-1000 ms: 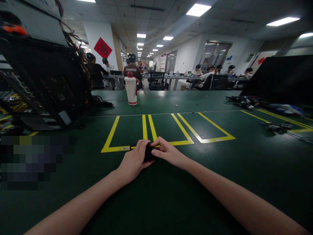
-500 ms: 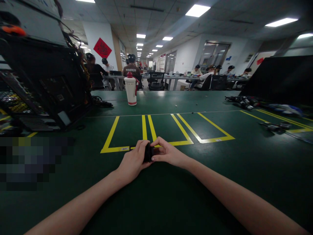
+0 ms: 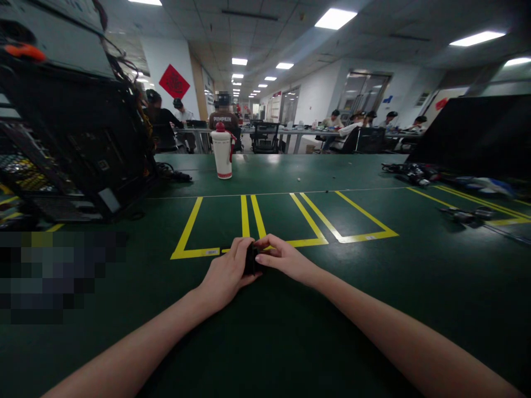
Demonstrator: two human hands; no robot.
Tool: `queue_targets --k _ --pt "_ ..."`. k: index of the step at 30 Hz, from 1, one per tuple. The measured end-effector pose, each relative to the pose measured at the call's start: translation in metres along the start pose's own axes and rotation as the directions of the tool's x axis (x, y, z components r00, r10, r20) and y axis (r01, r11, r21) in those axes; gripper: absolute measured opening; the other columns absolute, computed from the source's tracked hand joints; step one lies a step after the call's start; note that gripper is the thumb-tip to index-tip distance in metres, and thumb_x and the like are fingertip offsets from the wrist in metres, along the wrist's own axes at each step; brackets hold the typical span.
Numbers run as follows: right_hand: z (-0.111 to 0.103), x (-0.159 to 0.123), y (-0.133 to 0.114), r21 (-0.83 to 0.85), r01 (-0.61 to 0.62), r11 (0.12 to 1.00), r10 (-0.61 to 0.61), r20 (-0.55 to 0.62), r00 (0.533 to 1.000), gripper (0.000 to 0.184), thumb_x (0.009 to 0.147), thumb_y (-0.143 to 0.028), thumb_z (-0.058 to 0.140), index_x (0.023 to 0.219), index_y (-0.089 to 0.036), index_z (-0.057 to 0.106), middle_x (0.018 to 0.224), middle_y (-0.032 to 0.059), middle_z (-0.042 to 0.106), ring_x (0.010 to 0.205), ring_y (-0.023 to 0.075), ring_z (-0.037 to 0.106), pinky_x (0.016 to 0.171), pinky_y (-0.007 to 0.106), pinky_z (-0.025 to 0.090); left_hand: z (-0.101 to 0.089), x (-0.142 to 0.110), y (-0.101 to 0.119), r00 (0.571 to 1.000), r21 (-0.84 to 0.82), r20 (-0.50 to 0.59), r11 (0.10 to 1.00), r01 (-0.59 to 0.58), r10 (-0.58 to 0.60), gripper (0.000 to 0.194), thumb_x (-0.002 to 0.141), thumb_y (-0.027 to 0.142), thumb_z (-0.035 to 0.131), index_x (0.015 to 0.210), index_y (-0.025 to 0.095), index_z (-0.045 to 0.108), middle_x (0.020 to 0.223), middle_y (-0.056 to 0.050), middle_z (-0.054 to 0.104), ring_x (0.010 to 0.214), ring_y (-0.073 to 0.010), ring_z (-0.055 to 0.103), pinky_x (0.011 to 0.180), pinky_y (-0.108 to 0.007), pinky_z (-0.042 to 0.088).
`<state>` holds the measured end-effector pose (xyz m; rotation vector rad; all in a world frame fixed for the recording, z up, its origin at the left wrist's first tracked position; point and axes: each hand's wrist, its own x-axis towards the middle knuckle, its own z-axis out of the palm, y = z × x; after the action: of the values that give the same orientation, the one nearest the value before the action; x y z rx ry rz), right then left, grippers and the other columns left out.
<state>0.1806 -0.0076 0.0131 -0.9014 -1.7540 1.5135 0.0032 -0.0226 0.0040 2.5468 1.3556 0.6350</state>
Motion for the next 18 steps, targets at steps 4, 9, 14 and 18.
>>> queue_targets --k 4,9,14,18 --pt "0.0007 -0.0022 -0.0034 0.108 0.017 0.994 -0.026 0.083 0.996 0.034 0.068 -0.02 0.064 0.094 -0.02 0.041 0.098 0.0014 0.047 0.095 0.0161 0.052 0.083 0.037 0.045 -0.0003 -0.0006 -0.001 1.0 0.001 0.004 1.0 -0.002 0.002 0.058 0.072 0.027 0.057 0.117 0.022 0.02 0.116 -0.007 0.039 0.089 -0.0214 0.055 0.065 -0.033 0.05" --pt "0.0016 -0.0038 -0.0034 0.078 0.017 0.997 -0.023 0.071 0.997 0.033 0.068 -0.023 0.064 0.092 -0.02 0.041 0.098 0.0016 0.047 0.096 0.0161 0.051 0.083 0.037 0.044 0.0005 -0.0004 -0.0016 1.0 0.006 -0.005 1.0 0.0 0.0 0.058 0.072 0.027 0.057 0.117 0.023 0.02 0.116 -0.007 0.038 0.089 -0.0215 0.054 0.064 -0.033 0.05" --pt "0.0021 -0.0022 -0.0003 -0.028 0.05 0.998 -0.05 -0.007 0.999 0.022 0.077 -0.028 0.054 0.095 -0.021 0.044 0.098 0.0016 0.047 0.093 0.0152 0.051 0.082 0.036 0.044 -0.0002 0.0005 -0.001 1.0 -0.026 0.006 1.0 -0.001 0.001 0.055 0.074 0.03 0.056 0.117 0.023 0.021 0.116 -0.006 0.038 0.089 -0.0209 0.055 0.065 -0.033 0.05" --pt "0.0011 -0.0014 -0.0006 -0.026 -0.003 1.0 0.003 -0.005 1.0 0.027 0.076 -0.027 0.056 0.099 -0.021 0.044 0.103 0.0023 0.047 0.097 0.0164 0.05 0.086 0.038 0.043 -0.0015 0.0003 0.0001 1.0 -0.028 0.009 1.0 0.004 -0.004 0.053 0.075 0.031 0.054 0.116 0.023 0.022 0.115 -0.006 0.039 0.09 -0.0216 0.055 0.065 -0.034 0.05"
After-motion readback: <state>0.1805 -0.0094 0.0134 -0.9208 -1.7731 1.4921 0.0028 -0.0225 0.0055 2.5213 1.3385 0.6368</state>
